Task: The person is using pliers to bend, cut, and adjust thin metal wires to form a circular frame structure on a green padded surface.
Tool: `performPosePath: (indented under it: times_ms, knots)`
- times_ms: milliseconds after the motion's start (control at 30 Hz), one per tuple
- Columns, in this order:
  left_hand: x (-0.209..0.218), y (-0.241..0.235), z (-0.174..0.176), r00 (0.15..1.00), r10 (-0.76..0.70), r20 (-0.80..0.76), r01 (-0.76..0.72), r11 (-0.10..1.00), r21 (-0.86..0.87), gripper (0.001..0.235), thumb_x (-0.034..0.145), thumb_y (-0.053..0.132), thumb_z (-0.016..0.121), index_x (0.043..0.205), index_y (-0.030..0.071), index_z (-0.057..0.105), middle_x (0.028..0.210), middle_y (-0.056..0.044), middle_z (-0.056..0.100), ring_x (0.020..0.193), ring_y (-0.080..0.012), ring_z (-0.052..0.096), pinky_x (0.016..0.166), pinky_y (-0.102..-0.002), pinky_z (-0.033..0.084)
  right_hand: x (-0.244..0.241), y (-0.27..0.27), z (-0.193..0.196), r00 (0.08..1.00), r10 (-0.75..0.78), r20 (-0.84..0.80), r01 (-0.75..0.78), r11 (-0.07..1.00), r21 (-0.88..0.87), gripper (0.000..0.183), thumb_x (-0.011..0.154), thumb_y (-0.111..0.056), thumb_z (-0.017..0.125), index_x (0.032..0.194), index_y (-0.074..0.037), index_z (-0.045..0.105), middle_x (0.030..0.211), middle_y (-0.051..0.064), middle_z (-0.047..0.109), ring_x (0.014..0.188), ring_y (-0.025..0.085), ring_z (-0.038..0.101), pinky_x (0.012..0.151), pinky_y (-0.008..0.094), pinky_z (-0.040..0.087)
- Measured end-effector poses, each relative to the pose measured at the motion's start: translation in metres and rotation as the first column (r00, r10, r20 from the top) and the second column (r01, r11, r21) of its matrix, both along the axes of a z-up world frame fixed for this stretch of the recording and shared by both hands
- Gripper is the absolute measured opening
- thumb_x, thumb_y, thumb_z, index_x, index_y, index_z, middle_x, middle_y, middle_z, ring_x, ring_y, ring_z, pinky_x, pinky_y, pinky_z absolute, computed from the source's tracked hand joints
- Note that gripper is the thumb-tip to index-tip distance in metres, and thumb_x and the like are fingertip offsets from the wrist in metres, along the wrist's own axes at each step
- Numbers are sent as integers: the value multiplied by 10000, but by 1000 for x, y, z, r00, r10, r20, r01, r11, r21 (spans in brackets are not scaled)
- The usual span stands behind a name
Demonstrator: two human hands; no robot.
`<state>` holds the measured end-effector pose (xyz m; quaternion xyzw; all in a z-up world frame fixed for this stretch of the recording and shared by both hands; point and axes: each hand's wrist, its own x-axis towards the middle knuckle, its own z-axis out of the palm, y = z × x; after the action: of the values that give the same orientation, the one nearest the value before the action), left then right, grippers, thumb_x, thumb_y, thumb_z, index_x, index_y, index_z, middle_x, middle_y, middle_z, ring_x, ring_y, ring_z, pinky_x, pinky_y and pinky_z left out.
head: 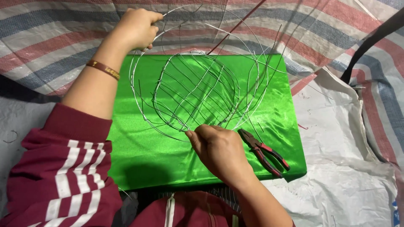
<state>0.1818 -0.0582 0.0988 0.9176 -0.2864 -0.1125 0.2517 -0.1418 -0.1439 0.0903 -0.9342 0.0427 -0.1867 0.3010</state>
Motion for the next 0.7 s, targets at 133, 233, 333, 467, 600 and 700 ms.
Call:
performPosePath:
  times_ms: [133,233,333,467,600,700]
  knots:
    - [4,20,-18,957,-165,239,137,982,129,529,973,183,601,1480,38,554,1316,-280,636,1126,-495,618,952,-595,494,0,-2,1,999,23,-34,-21,999,30,281,923,-191,744,691,-54,667,521,63,608,378,240,515,409,367,434]
    - [-51,44,3,811,-189,554,337,924,-178,470,952,17,682,1416,-32,630,1266,-333,660,985,-498,647,804,-552,527,2,-4,-1,998,54,-29,-53,998,45,299,924,-180,744,676,-46,645,515,55,592,371,229,503,401,358,415]
    - [-126,63,23,618,-192,762,595,748,-294,117,996,-103,700,1111,-92,721,1082,-237,708,856,-340,653,764,-432,539,1,-4,-1,995,81,-59,-78,996,43,293,935,-201,735,692,-51,668,515,52,609,369,220,529,399,346,430]
    - [-179,96,34,708,-258,657,605,701,-377,107,982,-1,691,1073,-58,701,1082,-182,716,1034,-350,703,939,-452,565,-4,-7,-2,985,137,-109,-138,990,-3,351,907,-229,764,632,-60,626,507,85,590,385,300,513,432,401,437]
    - [-173,139,24,934,16,356,269,624,-734,132,1226,-60,528,1300,-167,546,1196,-255,652,1093,-292,656,1037,-350,539,-2,-13,-11,982,131,-134,-139,989,-56,333,938,-247,748,683,-54,657,523,77,600,385,287,525,439,404,442]
    - [-184,140,20,910,-32,413,345,612,-711,79,1107,21,586,1127,-52,607,1066,-161,684,641,-108,403,620,-244,358,-1,-14,-7,977,103,-186,-123,987,-101,310,944,-295,722,724,-78,704,533,84,620,414,323,554,452,418,453]
